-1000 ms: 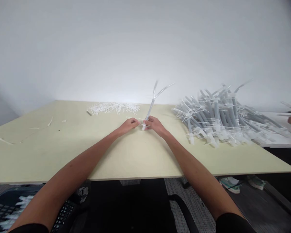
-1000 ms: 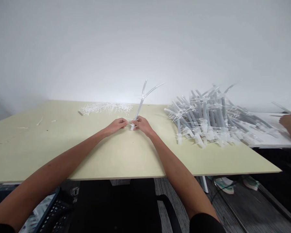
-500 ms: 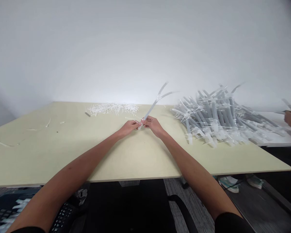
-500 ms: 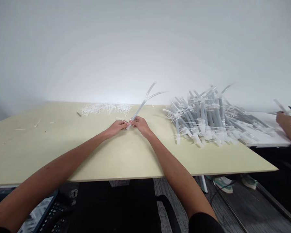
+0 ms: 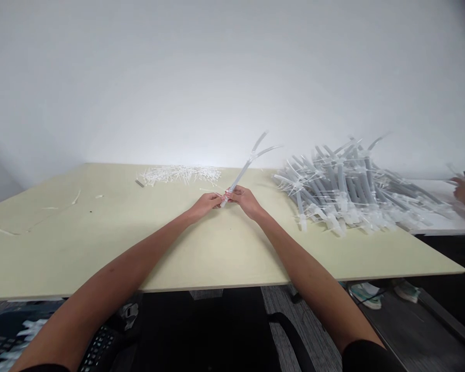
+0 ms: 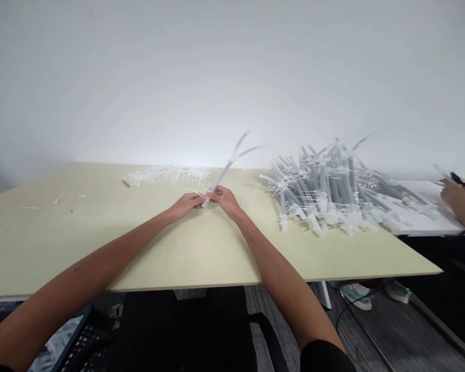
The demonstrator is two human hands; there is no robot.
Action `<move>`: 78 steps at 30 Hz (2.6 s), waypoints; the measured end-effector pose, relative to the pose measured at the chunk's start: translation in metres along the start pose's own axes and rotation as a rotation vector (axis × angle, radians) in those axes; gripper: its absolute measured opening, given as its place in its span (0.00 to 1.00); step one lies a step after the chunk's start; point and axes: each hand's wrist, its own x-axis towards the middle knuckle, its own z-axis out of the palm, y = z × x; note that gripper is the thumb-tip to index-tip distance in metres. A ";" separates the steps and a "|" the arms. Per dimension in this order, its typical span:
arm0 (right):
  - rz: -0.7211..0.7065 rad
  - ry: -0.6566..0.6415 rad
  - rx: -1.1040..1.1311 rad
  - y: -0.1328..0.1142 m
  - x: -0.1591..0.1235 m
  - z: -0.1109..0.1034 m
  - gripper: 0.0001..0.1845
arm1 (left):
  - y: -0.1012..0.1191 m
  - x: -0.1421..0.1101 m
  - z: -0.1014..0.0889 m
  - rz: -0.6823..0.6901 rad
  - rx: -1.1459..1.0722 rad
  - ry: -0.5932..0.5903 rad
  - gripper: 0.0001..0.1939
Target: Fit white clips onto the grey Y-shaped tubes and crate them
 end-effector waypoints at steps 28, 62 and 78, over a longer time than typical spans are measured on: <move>0.002 0.049 0.046 -0.005 -0.005 0.008 0.15 | 0.015 -0.007 0.004 0.157 0.174 0.276 0.12; -0.045 0.031 0.116 0.003 0.000 0.003 0.16 | 0.012 -0.003 0.002 0.108 0.263 0.133 0.19; -0.070 0.038 0.087 0.007 0.002 0.002 0.15 | 0.008 -0.003 0.001 0.108 0.158 0.122 0.20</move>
